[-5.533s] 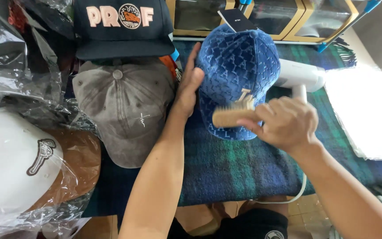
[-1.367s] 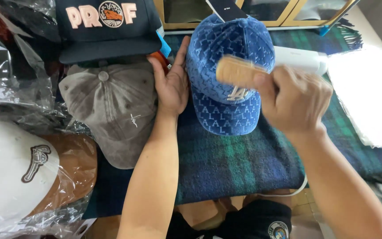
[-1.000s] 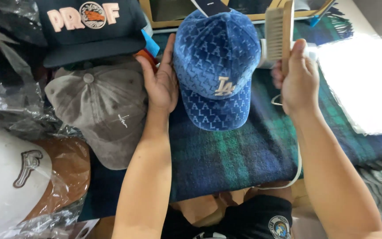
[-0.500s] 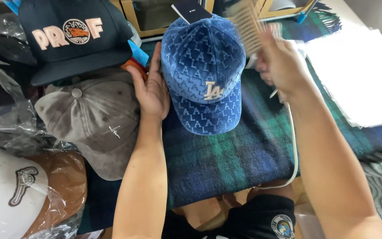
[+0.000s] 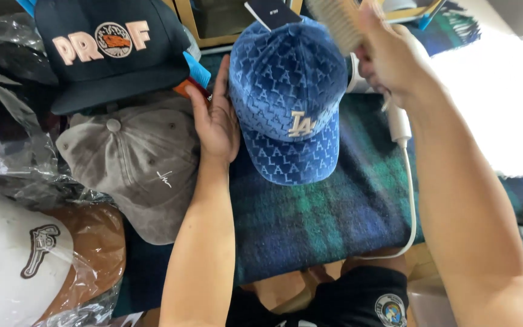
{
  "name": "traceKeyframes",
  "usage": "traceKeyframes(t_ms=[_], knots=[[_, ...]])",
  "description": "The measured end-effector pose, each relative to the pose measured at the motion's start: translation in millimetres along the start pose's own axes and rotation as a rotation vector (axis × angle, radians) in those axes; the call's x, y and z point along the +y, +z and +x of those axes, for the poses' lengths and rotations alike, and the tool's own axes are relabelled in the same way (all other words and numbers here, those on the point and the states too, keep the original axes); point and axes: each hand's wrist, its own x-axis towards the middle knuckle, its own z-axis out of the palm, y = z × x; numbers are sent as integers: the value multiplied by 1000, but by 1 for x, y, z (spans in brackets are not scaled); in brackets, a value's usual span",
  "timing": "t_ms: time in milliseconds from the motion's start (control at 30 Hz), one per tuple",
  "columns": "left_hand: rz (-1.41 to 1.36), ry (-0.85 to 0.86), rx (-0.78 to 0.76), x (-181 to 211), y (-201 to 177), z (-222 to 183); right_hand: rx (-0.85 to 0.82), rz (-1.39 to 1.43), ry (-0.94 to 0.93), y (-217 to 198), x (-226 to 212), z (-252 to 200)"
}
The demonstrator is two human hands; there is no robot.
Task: Cleaning and steaming baseball caps using a handheld steamer and a brush to remove lint and restore shape.
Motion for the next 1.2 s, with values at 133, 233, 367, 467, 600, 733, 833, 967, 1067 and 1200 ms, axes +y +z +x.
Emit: traceKeyframes(t_ms=[133, 233, 367, 467, 600, 733, 833, 967, 1067, 1200], knots=[[4, 18, -14, 1, 1, 1, 99, -119, 166, 11, -1, 1], [-6, 23, -17, 1, 0, 2, 101, -74, 288, 18, 17, -1], [8, 32, -6, 2, 6, 1, 223, 182, 418, 21, 57, -2], [7, 1, 38, 1, 6, 1, 130, 547, 243, 22, 59, -37], [-20, 16, 8, -2, 4, 1, 247, 479, 425, 39, 61, -44], [2, 86, 27, -10, 2, 3, 241, 455, 193, 23, 85, -39], [18, 78, 16, -13, -1, 1, 271, 559, 197, 32, 58, -70], [57, 43, 6, -6, -1, -1, 156, 369, 292, 28, 96, -50], [66, 70, 45, -8, 11, -5, 289, 131, 111, -34, 142, -37], [264, 217, -14, -11, 16, -3, 503, -575, -9, -100, 210, -7]])
